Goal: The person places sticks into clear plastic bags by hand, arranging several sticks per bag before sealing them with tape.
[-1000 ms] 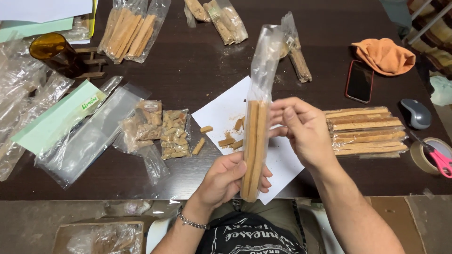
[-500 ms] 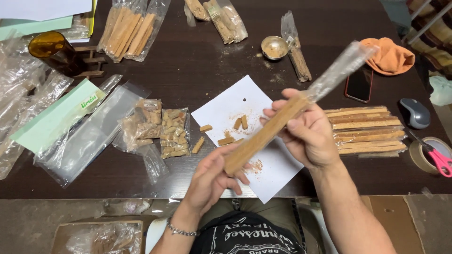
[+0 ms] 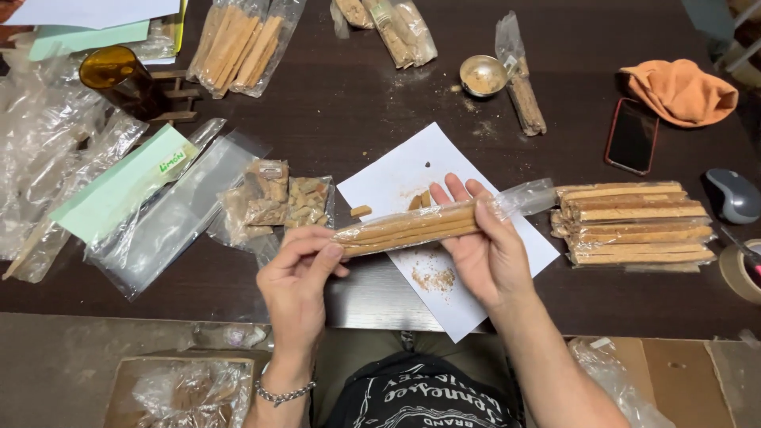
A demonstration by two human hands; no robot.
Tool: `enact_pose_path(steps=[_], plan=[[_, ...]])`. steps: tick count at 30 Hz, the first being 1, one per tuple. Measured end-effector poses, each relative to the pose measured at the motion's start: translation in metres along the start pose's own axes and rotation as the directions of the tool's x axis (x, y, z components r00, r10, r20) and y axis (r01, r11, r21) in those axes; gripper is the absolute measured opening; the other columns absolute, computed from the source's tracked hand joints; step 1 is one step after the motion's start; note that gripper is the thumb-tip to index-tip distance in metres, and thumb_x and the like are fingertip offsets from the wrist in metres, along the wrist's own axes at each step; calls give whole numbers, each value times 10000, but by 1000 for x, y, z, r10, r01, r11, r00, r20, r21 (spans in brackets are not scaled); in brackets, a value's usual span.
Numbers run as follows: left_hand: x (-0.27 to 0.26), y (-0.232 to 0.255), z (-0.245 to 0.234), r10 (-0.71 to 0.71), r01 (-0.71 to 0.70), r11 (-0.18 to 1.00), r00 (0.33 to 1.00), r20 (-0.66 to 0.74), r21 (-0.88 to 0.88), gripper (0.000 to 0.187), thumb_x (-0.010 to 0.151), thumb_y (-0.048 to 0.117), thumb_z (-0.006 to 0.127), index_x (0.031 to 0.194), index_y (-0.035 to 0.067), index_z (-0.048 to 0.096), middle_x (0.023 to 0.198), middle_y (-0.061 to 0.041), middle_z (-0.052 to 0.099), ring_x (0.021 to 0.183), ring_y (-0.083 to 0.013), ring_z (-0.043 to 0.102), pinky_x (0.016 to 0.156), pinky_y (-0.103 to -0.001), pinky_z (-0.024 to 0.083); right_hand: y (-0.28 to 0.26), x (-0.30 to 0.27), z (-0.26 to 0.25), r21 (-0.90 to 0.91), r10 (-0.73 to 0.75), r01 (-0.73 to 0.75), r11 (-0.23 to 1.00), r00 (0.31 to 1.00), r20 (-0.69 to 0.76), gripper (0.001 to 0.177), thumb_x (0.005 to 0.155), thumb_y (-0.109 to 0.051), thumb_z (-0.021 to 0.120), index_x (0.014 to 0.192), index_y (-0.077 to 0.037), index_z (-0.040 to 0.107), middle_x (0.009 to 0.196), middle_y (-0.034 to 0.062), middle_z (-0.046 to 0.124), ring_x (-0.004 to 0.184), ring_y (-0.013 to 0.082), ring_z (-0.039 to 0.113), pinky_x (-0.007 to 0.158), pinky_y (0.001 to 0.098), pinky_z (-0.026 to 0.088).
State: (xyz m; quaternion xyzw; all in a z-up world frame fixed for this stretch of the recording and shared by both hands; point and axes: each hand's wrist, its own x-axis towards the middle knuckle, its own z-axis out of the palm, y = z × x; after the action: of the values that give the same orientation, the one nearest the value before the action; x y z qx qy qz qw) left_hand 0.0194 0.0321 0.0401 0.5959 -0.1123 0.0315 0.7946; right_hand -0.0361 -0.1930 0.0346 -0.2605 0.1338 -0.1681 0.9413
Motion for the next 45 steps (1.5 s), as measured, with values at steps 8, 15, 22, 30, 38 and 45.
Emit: enact_pose_path(steps=[8, 15, 22, 30, 38, 45], plan=[[27, 66, 5, 233, -291, 915, 947, 222, 281, 82, 918, 7, 722, 842, -26, 725, 905, -147, 621, 818, -202, 588, 811, -352, 546, 10, 3, -13, 95, 72, -71, 993, 997, 2, 372, 992, -199, 530, 1347, -91, 544, 1553, 169, 521, 1449, 375, 473, 1153, 594, 445], [58, 118, 18, 476, -642, 659, 759, 445, 391, 53, 972, -22, 690, 922, -30, 676, 960, -161, 635, 912, -245, 590, 814, -320, 524, 13, 4, -36, 278, 161, -163, 947, 986, 30, 316, 988, -147, 613, 1281, -27, 629, 1436, 212, 609, 1278, 399, 607, 934, 518, 596], [90, 162, 36, 441, -761, 517, 629, 640, 392, 131, 1071, -161, 716, 970, -83, 691, 917, -179, 685, 800, -219, 589, 699, -284, 472, 16, -5, -47, 326, 215, -288, 900, 946, 244, 289, 1040, -240, 588, 1247, -40, 622, 1387, 215, 612, 1149, 399, 668, 924, 529, 621], [106, 178, 48, 418, -689, 680, 645, 640, 250, 332, 1104, -205, 826, 1260, -214, 533, 1053, -292, 638, 967, -302, 698, 887, -357, 660, 34, -4, -64, 299, 331, -397, 867, 910, 248, 326, 1059, -271, 539, 1259, -35, 642, 1390, 247, 573, 1138, 413, 660, 864, 513, 650], [114, 176, 38, 399, -653, 723, 660, 637, 224, 342, 1072, -171, 841, 1258, -189, 554, 1086, -271, 649, 984, -286, 694, 904, -338, 652, 46, -8, -59, 263, 377, -478, 838, 856, 353, 339, 1093, -297, 476, 1250, -74, 677, 1444, 232, 572, 1260, 412, 611, 942, 575, 608], [114, 175, 42, 382, -618, 761, 673, 634, 197, 356, 1037, -135, 856, 1255, -162, 576, 1121, -248, 661, 1002, -269, 691, 923, -318, 644, 55, -12, -46, 229, 414, -551, 803, 791, 450, 402, 1098, -389, 452, 1312, -60, 538, 1353, 234, 613, 1096, 395, 702, 936, 478, 631]])
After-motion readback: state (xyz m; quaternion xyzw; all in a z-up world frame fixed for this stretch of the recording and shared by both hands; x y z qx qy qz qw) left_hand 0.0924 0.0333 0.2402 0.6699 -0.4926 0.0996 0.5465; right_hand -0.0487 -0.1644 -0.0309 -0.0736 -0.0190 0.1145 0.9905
